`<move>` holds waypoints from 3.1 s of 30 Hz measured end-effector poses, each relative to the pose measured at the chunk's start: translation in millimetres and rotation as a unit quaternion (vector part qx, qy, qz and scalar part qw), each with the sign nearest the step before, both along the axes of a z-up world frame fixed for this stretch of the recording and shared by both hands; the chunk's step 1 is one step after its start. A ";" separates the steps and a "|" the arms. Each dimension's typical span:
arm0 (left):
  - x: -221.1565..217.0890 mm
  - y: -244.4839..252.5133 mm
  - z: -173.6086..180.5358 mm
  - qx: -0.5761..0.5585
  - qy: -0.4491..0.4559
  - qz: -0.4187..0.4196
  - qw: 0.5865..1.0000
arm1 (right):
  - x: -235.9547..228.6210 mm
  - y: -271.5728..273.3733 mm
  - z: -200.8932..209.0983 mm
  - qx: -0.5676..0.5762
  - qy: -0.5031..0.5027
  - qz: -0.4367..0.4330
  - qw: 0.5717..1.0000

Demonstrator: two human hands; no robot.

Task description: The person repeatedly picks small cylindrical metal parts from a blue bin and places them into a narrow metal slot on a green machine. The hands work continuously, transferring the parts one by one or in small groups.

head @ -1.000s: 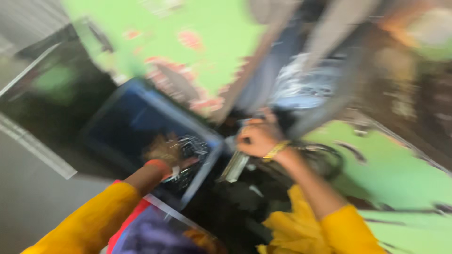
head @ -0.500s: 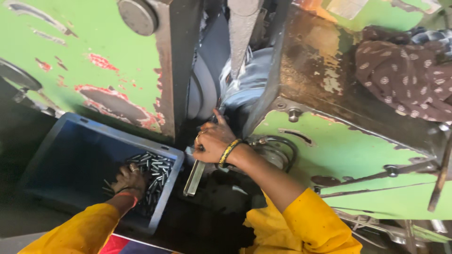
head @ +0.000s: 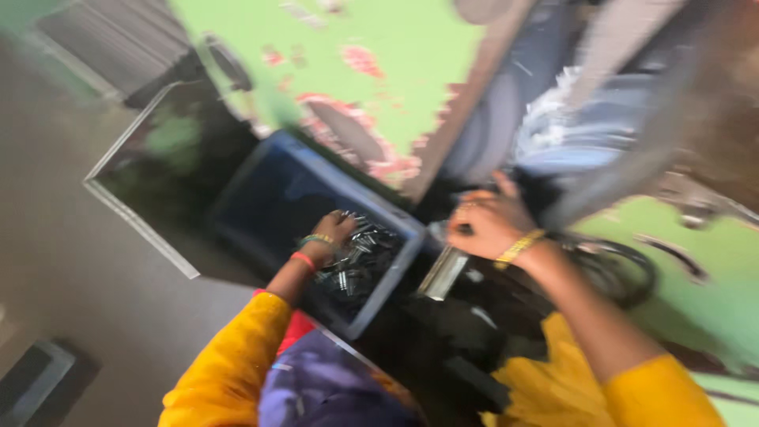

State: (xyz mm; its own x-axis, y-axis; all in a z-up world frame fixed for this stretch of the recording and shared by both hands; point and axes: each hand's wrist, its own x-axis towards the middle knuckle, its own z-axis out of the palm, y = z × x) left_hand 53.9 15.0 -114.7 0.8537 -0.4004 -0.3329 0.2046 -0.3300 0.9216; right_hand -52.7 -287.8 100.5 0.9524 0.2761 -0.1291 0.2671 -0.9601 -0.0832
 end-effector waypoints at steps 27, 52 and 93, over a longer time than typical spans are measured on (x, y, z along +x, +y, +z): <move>-30.4 24.2 69.7 -0.317 0.226 0.193 0.901 | 0.8 -8.5 -4.0 0.045 -0.012 0.018 0.999; -103.3 -93.7 118.9 -0.292 0.120 -0.023 0.949 | 6.9 -9.0 -10.5 0.002 -0.035 0.028 0.999; -74.3 -22.4 95.1 -0.532 0.346 0.016 0.773 | 4.2 -5.3 -8.2 0.000 -0.016 0.014 1.000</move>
State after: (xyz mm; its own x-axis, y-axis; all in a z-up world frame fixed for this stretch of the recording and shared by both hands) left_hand -20.4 -7.5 -19.6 0.6340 -0.7441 -0.2106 0.7619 0.5545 0.3347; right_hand -48.5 -293.1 92.3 0.9478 0.3033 -0.0984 0.2970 -0.9521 -0.0735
